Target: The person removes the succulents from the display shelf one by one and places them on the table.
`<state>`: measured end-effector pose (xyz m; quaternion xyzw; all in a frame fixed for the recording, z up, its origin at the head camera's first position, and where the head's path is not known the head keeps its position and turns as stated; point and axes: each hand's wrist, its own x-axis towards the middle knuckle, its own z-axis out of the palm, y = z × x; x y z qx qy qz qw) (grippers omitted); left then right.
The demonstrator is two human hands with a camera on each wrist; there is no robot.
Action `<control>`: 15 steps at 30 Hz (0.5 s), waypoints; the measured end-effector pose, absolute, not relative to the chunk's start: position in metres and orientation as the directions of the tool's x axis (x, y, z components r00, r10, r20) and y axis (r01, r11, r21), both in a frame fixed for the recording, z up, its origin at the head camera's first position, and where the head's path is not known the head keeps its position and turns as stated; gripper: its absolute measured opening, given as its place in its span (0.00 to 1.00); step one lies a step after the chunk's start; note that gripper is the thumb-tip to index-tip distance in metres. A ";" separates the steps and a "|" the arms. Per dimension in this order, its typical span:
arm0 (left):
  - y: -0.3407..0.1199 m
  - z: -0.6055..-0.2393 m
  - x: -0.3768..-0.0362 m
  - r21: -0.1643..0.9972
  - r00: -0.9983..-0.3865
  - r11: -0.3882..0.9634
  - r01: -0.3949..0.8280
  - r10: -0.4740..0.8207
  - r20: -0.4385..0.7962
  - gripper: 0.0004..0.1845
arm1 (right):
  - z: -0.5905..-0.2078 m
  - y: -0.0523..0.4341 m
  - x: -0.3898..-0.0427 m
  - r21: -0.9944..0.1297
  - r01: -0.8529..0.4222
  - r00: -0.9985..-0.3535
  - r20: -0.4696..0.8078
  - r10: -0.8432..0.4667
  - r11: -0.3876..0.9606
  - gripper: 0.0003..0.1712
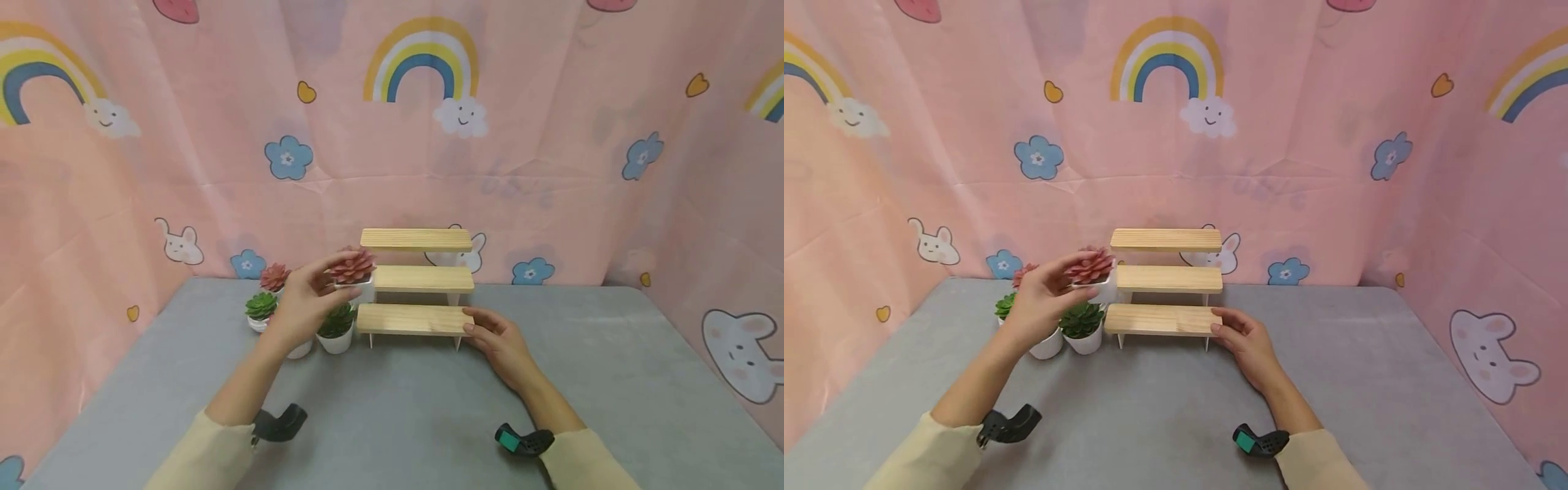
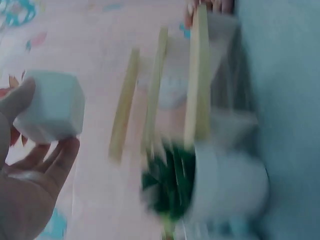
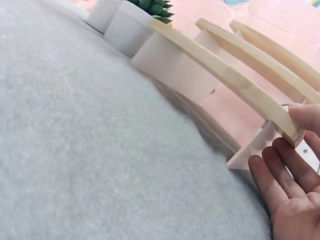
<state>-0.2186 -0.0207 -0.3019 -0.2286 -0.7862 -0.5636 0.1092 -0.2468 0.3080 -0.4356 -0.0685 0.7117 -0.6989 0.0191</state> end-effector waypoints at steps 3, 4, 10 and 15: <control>-0.061 -0.311 -0.206 0.816 -0.872 0.307 0.489 0.193 0.450 0.27 | -0.436 0.306 -0.247 -0.998 -0.067 -0.991 0.065 -0.120 0.009 0.31; -0.075 -0.315 -0.202 0.814 -0.873 0.314 0.488 0.188 0.451 0.27 | -0.436 0.306 -0.248 -0.998 -0.065 -0.991 0.064 -0.119 0.008 0.31; -0.148 -0.339 -0.186 0.835 -0.893 0.315 0.451 0.164 0.420 0.28 | -0.437 0.305 -0.248 -0.998 -0.067 -0.990 0.066 -0.124 0.009 0.31; -0.177 -0.353 -0.188 0.848 -0.921 0.361 0.389 0.131 0.367 0.29 | -0.437 0.307 -0.247 -0.997 -0.069 -0.991 0.067 -0.115 0.017 0.31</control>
